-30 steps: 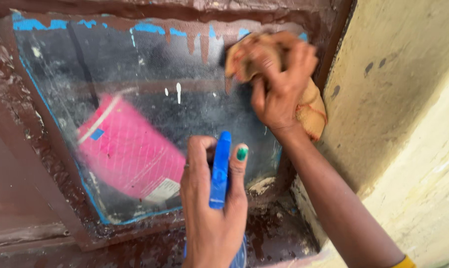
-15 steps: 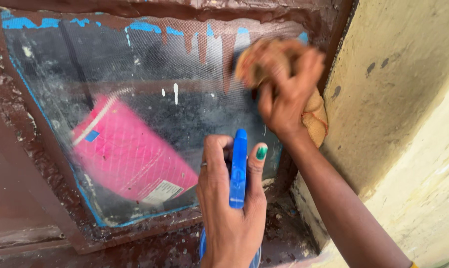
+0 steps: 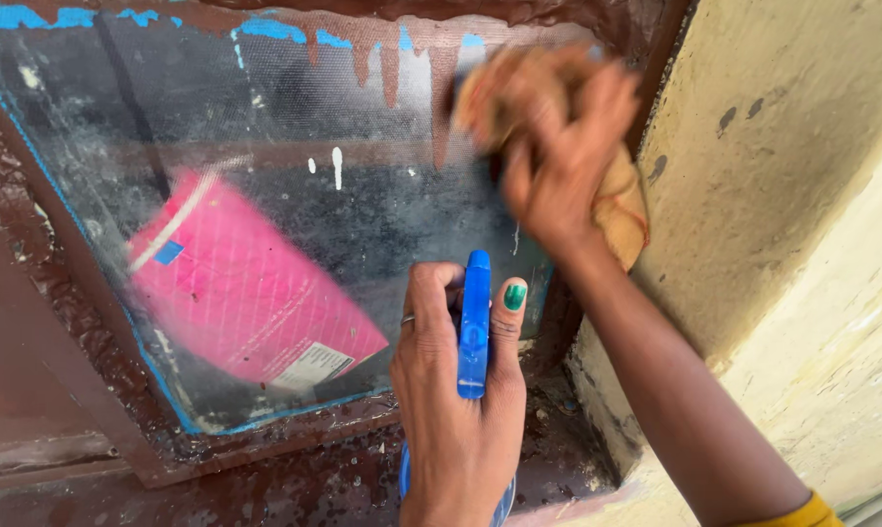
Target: The person cleans a small window pane set into a brown door by spraying liquid from a blue bottle and wiping the surface with a cloth.
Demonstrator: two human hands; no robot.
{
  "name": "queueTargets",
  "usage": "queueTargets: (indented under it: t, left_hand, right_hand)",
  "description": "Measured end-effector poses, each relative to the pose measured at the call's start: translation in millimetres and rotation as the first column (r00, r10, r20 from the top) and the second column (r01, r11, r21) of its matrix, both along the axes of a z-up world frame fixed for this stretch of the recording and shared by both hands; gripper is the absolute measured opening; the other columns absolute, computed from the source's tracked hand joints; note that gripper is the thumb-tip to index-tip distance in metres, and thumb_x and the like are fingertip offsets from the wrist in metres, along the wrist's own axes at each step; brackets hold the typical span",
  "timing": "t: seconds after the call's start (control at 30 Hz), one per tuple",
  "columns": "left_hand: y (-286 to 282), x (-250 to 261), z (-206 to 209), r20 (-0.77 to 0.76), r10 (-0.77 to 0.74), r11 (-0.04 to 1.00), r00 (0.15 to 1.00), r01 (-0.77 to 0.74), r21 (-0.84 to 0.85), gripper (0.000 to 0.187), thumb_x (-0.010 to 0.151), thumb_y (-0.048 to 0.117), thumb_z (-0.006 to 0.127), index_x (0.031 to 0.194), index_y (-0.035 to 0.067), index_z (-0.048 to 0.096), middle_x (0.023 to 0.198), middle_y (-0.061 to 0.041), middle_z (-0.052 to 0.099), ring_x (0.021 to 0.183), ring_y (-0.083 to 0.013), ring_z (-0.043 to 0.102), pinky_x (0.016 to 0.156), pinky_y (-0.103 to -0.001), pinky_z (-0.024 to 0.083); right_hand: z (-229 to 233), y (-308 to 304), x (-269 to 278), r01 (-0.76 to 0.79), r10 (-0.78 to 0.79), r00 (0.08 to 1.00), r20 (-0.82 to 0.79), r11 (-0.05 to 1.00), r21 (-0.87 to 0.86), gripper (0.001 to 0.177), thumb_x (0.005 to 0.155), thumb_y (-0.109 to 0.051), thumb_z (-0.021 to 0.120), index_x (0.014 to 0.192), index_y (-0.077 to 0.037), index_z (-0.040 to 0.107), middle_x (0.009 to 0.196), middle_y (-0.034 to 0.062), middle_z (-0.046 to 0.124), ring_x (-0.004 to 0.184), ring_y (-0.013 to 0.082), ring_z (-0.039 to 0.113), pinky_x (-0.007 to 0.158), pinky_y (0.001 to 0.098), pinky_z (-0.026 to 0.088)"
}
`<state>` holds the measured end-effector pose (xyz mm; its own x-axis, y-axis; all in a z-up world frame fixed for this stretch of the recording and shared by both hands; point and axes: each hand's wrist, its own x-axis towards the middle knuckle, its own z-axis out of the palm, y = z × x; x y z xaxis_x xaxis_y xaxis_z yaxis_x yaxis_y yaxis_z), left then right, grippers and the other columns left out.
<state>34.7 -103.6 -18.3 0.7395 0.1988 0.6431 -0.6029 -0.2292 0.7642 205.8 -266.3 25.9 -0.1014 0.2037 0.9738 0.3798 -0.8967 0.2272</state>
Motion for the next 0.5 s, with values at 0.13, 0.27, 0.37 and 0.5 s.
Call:
queueTargets:
  t: [0.13,0.27,0.37,0.5]
  left_hand:
    - [4,-3,-5,0.119,0.033,0.999,0.992,-0.036,0.015,0.031,0.102,0.033,0.063,0.101,0.006,0.048,0.075,-0.010,0.054,0.062,-0.0234,0.057,0.058,-0.042,0.043]
    - [14,-8,-6,-0.089,-0.055,0.997,0.994,0.050,-0.060,0.033,0.098,0.038,0.062,0.098,0.008,0.048,0.072,-0.009,0.054,0.058,-0.0216,0.056,0.057,-0.040,0.045]
    - [25,-10,-8,0.000,-0.039,0.998,0.999,0.039,-0.050,0.030,0.101,0.036,0.060,0.098,0.008,0.049,0.077,-0.009,0.054,0.066,-0.0192,0.057,0.060,-0.039,0.047]
    - [40,-13,-9,0.089,-0.013,1.000,0.996,0.015,-0.018,0.031,0.102,0.033,0.061,0.098,0.006,0.047,0.078,-0.009,0.053,0.067,-0.0192,0.054,0.064,-0.039,0.046]
  right_hand:
    - [-4,15,4,-0.061,0.053,0.997,0.049,0.981,0.183,0.043,0.093,-0.005,0.059,0.135,-0.012,0.064,0.140,0.0204,0.043,0.126,0.0353,0.044,0.108,0.0504,0.039]
    - [-61,33,-14,-0.011,0.010,1.000,0.002,0.981,0.195,0.038,0.093,-0.013,0.061,0.131,-0.012,0.067,0.139,0.0276,0.043,0.129,0.0423,0.042,0.111,0.0561,0.036]
    - [-93,34,-31,-0.069,0.079,0.994,-0.082,0.990,0.122,0.036,0.090,-0.017,0.063,0.125,-0.016,0.072,0.133,0.0229,0.052,0.124,0.0383,0.047,0.106,0.0542,0.038]
    - [-55,13,-22,-0.015,0.009,0.996,-0.090,0.998,-0.065,0.032,0.090,-0.009,0.062,0.117,-0.021,0.073,0.137,0.0197,0.051,0.132,0.0371,0.049,0.113,0.0577,0.036]
